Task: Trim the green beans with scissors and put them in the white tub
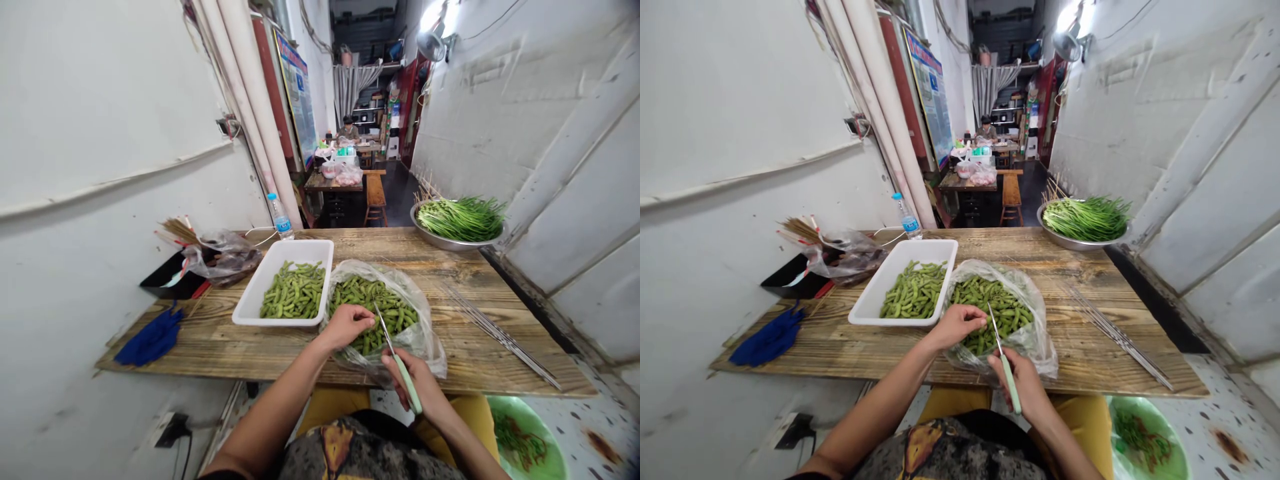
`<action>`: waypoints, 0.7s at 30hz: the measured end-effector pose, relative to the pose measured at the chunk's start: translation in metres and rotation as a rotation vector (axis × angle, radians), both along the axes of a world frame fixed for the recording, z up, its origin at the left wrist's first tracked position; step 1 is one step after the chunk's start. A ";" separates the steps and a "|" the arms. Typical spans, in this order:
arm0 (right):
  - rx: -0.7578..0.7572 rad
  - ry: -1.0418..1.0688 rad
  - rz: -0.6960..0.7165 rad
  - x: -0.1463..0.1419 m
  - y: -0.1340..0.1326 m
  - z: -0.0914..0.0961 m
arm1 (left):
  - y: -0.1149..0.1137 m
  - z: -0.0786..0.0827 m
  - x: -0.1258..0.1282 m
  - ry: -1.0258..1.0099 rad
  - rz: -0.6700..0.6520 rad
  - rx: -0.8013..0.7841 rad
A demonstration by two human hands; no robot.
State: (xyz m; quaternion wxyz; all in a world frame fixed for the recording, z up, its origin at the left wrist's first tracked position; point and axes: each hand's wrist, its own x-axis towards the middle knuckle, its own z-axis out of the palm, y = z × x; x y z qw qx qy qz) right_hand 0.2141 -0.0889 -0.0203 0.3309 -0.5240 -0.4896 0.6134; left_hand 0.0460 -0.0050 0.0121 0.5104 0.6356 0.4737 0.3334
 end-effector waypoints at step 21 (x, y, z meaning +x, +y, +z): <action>-0.036 0.074 -0.021 -0.005 0.000 0.012 | -0.020 -0.006 0.028 -0.652 0.356 -0.343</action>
